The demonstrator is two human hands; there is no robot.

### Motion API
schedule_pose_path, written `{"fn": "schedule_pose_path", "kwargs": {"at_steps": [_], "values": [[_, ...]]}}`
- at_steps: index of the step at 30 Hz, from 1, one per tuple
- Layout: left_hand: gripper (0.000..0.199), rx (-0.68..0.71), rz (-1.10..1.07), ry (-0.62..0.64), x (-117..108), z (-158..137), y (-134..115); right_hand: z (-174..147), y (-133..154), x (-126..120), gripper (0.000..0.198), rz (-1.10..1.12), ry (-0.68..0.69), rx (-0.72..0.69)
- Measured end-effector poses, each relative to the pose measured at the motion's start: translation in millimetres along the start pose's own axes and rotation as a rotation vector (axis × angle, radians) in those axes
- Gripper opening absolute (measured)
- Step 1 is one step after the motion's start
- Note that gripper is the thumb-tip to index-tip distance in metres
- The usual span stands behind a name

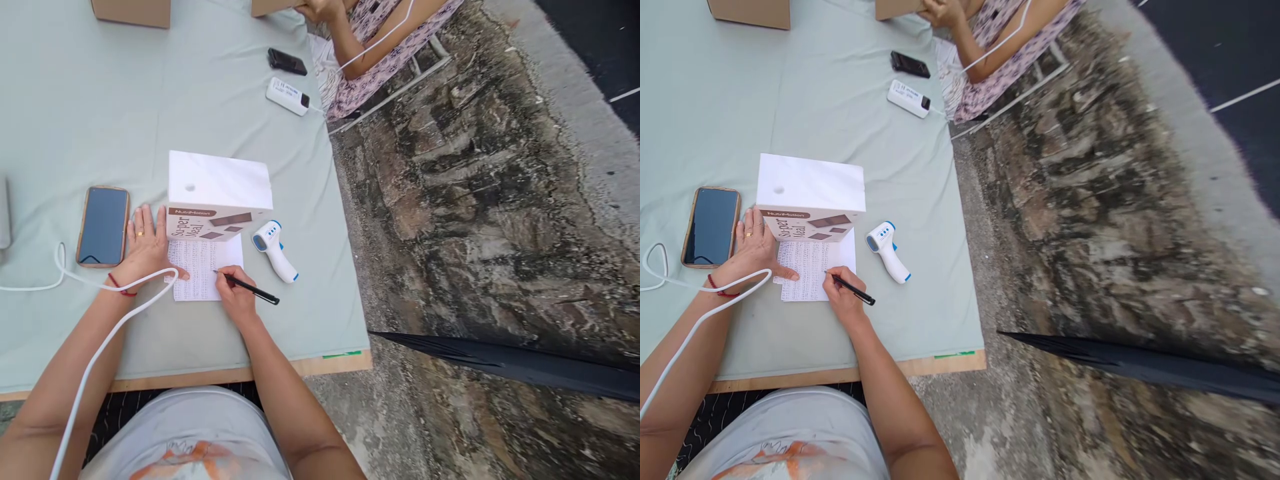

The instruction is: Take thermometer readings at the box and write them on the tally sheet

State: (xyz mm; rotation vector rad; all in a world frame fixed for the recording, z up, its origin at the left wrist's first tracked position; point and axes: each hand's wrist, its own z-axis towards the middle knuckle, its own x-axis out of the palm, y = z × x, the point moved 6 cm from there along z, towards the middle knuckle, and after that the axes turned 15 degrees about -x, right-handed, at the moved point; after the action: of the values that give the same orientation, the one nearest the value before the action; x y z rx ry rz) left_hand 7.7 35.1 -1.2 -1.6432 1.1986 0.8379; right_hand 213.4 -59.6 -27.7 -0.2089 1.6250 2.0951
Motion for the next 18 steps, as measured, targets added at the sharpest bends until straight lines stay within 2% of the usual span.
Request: {"fn": "schedule_pose_path", "kwargs": {"at_steps": [18], "values": [[0.167,-0.021,0.022,0.0,0.9,1.8,0.3,-1.8,-4.5,-1.6,0.021,0.1,-0.045,0.083]]}}
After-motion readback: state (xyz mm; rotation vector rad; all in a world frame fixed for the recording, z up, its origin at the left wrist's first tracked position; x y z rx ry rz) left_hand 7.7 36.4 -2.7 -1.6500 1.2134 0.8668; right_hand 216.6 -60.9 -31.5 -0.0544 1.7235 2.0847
